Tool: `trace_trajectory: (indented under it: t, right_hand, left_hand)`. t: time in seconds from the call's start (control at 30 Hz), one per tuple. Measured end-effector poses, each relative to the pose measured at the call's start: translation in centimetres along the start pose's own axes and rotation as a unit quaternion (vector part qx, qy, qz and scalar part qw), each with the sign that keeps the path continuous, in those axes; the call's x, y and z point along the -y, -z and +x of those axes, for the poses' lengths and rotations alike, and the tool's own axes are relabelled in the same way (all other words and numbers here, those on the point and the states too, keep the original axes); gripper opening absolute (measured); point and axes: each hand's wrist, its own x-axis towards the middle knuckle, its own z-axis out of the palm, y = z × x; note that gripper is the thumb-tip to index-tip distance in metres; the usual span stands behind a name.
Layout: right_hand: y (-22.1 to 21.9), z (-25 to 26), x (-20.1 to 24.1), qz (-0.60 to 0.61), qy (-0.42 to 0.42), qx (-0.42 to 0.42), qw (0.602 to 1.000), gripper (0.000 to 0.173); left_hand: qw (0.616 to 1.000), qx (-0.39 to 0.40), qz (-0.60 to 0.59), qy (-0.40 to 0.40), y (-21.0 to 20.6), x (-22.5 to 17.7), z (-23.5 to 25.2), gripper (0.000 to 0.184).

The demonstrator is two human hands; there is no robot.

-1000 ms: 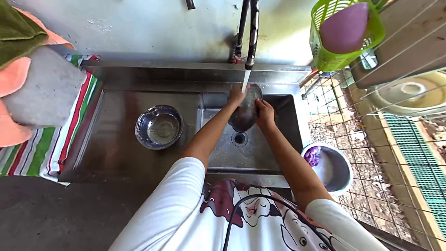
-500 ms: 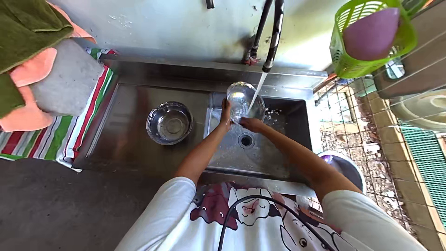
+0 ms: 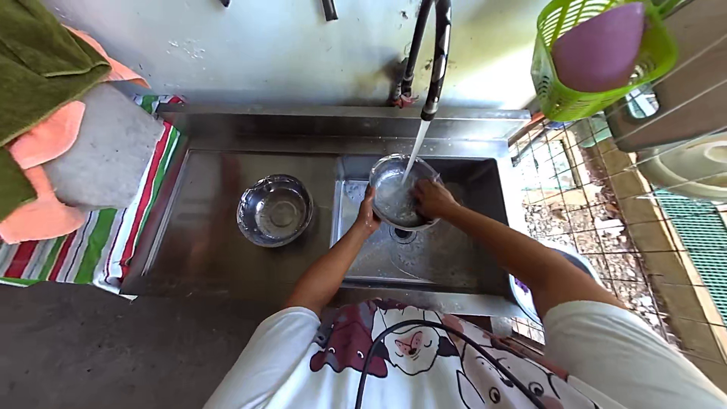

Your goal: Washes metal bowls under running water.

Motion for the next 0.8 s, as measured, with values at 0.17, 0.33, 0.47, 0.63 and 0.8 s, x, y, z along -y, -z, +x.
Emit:
trace_trajectory:
  t: [0.17, 0.33, 0.47, 0.63, 0.8]
  right_hand:
    - [-2.6, 3.4, 5.0, 0.208, -0.041, -0.216, 0.953, 0.070]
    - [0.5, -0.7, 4.7, 0.127, 0.055, 0.092, 0.986, 0.050]
    - [-3.0, 1.5, 0.8, 0.028, -0.054, -0.075, 0.995, 0.056]
    - [-1.8, 1.6, 7.7, 0.491, -0.033, -0.109, 0.864, 0.048]
    - [1.9, -1.9, 6.9, 0.536, -0.053, -0.187, 0.822, 0.035]
  left_hand:
    - [0.999, 0.029, -0.042, 0.003, -3.0, 2.0, 0.9, 0.049]
    - [0.999, -0.028, -0.018, -0.036, 1.2, 0.1, 1.1, 0.051]
    - [0.999, -0.011, -0.004, 0.034, -0.5, 2.3, -0.1, 0.051]
    - [0.996, 0.028, 0.086, 0.014, -3.0, 0.3, 1.6, 0.053]
    - [0.937, 0.060, 0.343, -0.001, -6.4, -3.5, 2.3, 0.076]
